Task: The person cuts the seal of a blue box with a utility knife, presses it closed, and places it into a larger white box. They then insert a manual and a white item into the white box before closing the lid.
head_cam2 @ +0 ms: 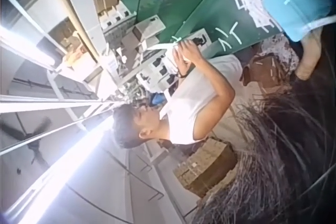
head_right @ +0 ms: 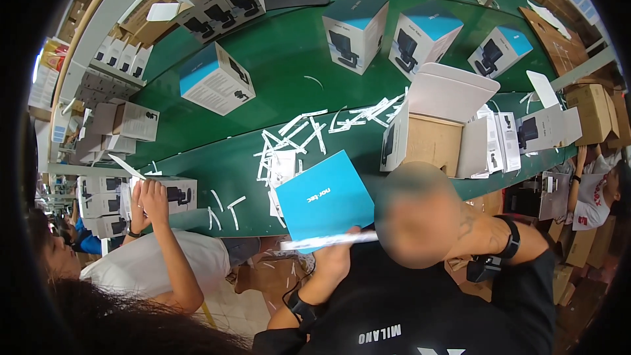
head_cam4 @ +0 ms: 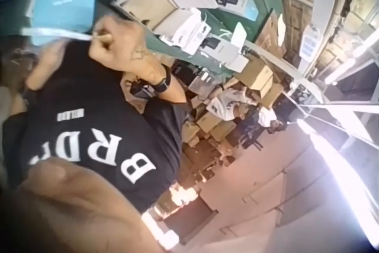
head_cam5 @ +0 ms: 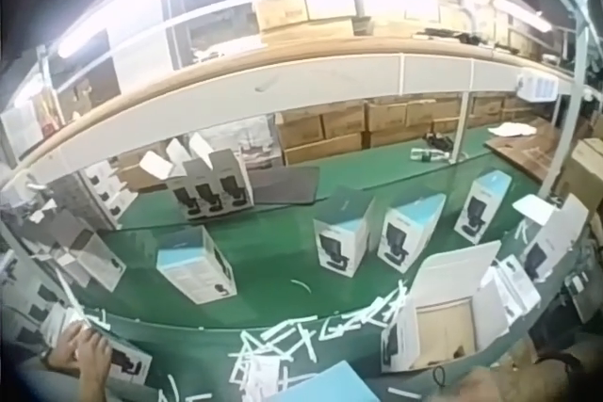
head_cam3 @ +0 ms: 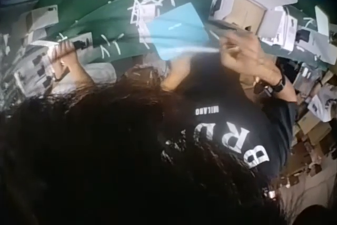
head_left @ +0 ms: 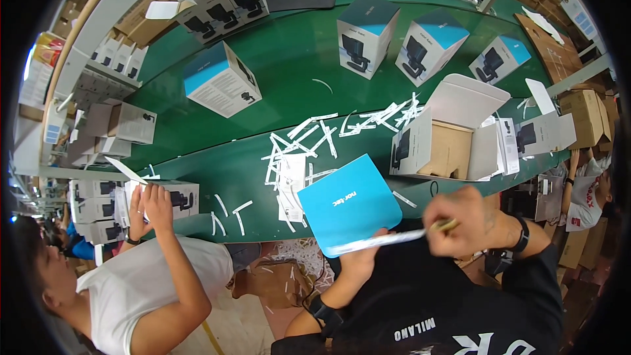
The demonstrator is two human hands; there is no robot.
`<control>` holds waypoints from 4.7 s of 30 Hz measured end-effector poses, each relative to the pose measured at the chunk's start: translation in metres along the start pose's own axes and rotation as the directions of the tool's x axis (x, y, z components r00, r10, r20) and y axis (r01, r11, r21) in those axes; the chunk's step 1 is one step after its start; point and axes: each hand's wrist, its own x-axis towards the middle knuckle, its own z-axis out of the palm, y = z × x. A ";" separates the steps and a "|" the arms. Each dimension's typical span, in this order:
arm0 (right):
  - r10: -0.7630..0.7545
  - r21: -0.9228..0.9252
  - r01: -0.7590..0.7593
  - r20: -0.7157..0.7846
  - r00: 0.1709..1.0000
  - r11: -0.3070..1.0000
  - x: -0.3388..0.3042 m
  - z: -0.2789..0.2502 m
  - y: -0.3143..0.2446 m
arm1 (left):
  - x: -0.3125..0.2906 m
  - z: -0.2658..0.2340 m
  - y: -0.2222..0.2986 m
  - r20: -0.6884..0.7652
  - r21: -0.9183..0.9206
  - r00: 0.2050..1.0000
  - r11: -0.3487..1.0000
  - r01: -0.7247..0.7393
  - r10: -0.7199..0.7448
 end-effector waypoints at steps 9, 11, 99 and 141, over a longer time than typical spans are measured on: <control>0.401 -0.310 -0.382 -0.003 0.916 0.870 -0.048 0.096 0.130 | -0.014 -0.031 0.031 -0.186 0.166 0.965 0.974 -0.152 0.182; 0.327 -0.273 -0.347 -0.118 0.938 0.897 -0.037 0.112 0.148 | -0.015 -0.036 0.026 -0.140 0.275 0.962 0.942 -0.191 0.236; -0.440 -0.452 0.372 -0.052 0.896 0.810 0.040 0.108 0.117 | 0.050 -0.013 0.012 0.421 0.864 0.902 -0.341 -0.369 0.090; 0.417 0.321 -0.296 -0.830 0.369 0.900 -0.105 -0.036 0.112 | 0.329 -0.011 0.097 0.442 0.890 0.778 -0.115 -0.440 0.446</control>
